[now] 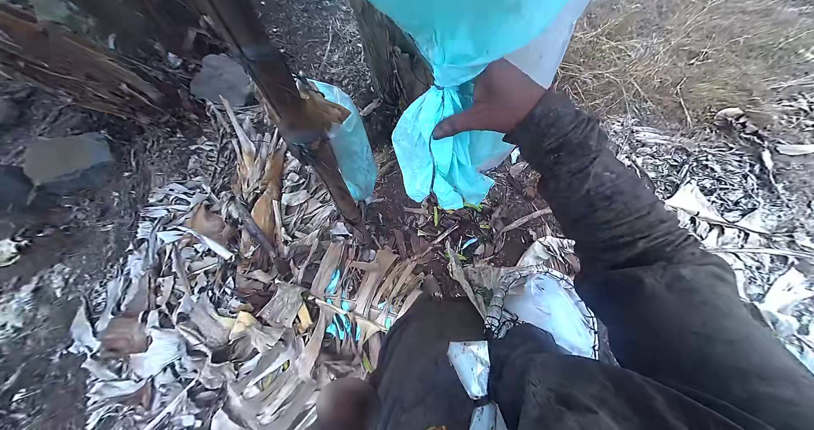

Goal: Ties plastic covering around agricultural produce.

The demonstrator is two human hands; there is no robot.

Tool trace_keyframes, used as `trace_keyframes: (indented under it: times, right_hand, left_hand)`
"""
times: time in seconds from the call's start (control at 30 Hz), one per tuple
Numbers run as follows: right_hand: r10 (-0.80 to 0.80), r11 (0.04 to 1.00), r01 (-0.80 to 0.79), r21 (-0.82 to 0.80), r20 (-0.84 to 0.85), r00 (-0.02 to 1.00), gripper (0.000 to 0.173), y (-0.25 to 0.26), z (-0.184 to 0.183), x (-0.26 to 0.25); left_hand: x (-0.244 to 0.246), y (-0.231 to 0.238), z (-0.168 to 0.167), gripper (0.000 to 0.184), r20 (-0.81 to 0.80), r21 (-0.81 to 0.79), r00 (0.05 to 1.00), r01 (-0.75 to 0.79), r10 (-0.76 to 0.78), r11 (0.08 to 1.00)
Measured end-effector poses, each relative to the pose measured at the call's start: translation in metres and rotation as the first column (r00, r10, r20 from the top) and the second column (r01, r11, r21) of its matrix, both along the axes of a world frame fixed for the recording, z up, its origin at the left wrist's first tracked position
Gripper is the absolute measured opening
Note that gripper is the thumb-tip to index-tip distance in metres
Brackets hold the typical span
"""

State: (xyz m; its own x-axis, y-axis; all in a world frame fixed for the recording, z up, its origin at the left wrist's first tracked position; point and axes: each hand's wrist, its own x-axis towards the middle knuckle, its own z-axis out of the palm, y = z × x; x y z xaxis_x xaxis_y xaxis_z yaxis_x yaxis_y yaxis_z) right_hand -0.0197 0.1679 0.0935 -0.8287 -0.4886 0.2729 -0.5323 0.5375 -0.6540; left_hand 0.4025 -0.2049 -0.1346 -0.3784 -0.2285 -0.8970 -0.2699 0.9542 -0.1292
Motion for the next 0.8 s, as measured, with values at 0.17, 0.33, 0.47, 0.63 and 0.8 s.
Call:
trace_keyframes:
  times: [0.17,0.33,0.47,0.63,0.8]
  right_hand:
    - [0.181,0.875,-0.071,-0.480,0.186,0.966,0.065,-0.026,-0.026,0.006]
    - [0.228,0.819,0.004,-0.574,0.332,0.915,0.057,-0.020,-0.084,0.014]
    - [0.212,0.839,0.037,-0.543,0.388,0.897,0.042,0.001,-0.093,0.028]
    - [0.196,0.801,0.103,-0.590,0.420,0.886,0.032,0.029,-0.092,0.045]
    - [0.180,0.679,0.174,-0.713,0.391,0.903,0.038,0.051,-0.112,0.074]
  left_hand:
    - [0.000,-0.073,0.038,0.042,-0.062,0.302,0.889,-0.416,0.453,0.858]
    - [-0.023,-0.131,0.062,0.049,-0.224,0.687,0.557,-0.492,0.800,0.534]
    - [-0.084,-0.088,0.054,0.066,-0.039,0.940,0.411,-0.293,0.911,0.173]
    - [-0.150,0.001,0.040,0.055,0.178,0.981,0.493,-0.161,0.851,-0.112]
    - [-0.196,0.055,0.038,0.043,0.164,0.986,0.557,-0.118,0.814,-0.117]
